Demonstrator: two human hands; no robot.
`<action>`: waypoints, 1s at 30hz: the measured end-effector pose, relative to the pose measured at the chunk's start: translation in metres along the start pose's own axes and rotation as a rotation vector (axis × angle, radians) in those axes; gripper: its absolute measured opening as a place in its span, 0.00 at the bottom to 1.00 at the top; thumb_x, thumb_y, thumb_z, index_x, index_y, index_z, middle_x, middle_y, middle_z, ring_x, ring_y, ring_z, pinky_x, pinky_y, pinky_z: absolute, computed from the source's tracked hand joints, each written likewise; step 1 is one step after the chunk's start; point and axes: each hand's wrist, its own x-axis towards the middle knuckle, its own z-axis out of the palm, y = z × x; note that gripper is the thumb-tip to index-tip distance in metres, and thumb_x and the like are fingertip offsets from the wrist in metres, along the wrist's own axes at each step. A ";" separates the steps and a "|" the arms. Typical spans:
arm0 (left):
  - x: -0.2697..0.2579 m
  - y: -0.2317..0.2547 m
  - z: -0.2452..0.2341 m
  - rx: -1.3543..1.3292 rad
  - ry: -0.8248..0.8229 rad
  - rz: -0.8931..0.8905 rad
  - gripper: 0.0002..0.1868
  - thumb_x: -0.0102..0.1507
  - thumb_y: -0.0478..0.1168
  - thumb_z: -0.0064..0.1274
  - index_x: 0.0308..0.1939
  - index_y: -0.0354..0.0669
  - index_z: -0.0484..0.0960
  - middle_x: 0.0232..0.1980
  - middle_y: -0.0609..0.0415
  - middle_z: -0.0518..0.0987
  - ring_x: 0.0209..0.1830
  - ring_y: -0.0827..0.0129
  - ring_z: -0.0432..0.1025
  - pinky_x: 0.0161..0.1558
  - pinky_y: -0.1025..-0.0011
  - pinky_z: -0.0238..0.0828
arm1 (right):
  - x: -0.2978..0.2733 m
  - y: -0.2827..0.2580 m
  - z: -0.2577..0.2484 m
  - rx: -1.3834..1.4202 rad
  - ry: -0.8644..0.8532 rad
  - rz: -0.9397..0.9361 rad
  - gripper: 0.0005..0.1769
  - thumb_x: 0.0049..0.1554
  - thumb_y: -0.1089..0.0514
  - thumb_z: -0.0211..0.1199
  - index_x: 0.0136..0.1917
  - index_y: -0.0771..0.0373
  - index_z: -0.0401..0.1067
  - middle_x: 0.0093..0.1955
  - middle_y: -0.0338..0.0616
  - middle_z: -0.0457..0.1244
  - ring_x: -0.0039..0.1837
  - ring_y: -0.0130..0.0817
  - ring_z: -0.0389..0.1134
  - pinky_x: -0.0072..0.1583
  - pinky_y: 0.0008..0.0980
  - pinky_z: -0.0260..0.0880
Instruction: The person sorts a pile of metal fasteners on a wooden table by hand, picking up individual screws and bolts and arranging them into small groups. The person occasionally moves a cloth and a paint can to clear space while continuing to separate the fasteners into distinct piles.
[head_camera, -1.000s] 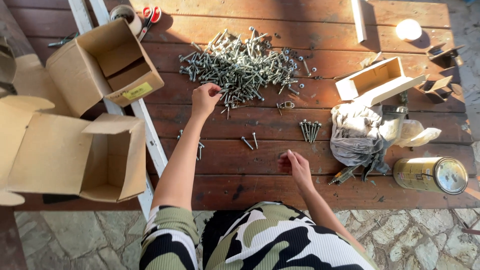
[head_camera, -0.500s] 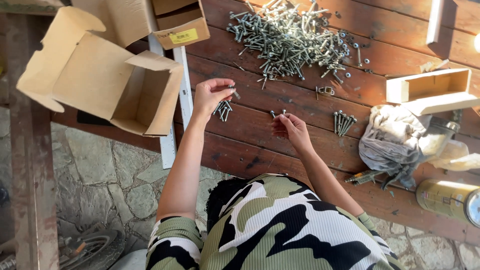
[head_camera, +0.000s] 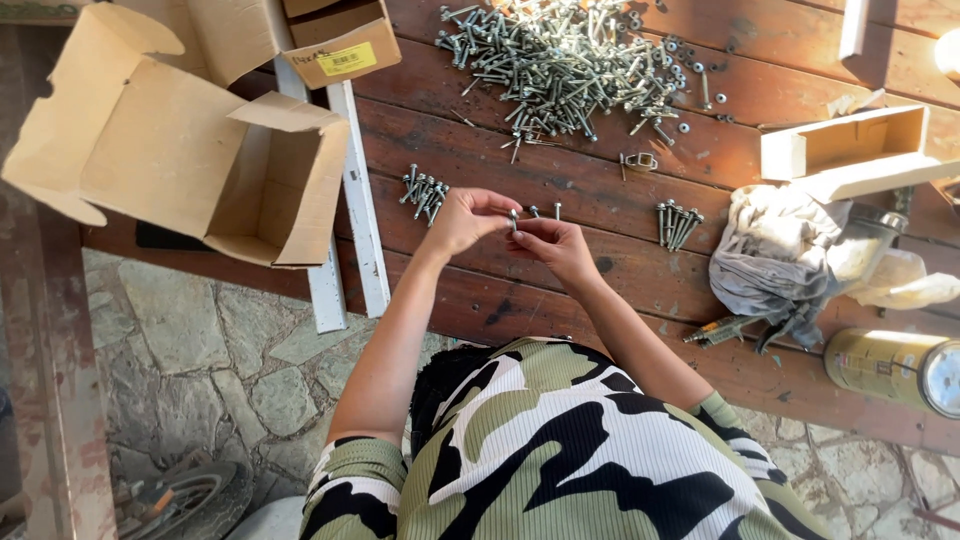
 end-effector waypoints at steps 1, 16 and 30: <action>0.000 -0.009 0.006 0.032 0.003 -0.013 0.19 0.54 0.25 0.66 0.48 0.39 0.89 0.44 0.48 0.87 0.43 0.72 0.81 0.46 0.75 0.83 | 0.003 0.010 -0.004 0.014 0.015 0.008 0.13 0.58 0.69 0.68 0.56 0.76 0.76 0.46 0.61 0.71 0.47 0.42 0.75 0.53 0.45 0.80; -0.018 -0.127 -0.059 1.000 0.603 -0.023 0.11 0.58 0.38 0.64 0.43 0.58 0.87 0.38 0.66 0.85 0.39 0.68 0.82 0.42 0.66 0.79 | -0.002 0.046 -0.072 0.073 0.205 0.129 0.13 0.57 0.65 0.72 0.54 0.73 0.77 0.44 0.54 0.70 0.45 0.38 0.75 0.52 0.39 0.83; -0.004 -0.145 -0.081 1.046 0.668 -0.164 0.06 0.57 0.44 0.65 0.38 0.53 0.88 0.33 0.60 0.86 0.36 0.55 0.82 0.41 0.57 0.79 | 0.031 0.045 -0.010 0.054 0.013 0.176 0.12 0.57 0.68 0.70 0.54 0.73 0.76 0.45 0.54 0.70 0.46 0.41 0.76 0.53 0.41 0.82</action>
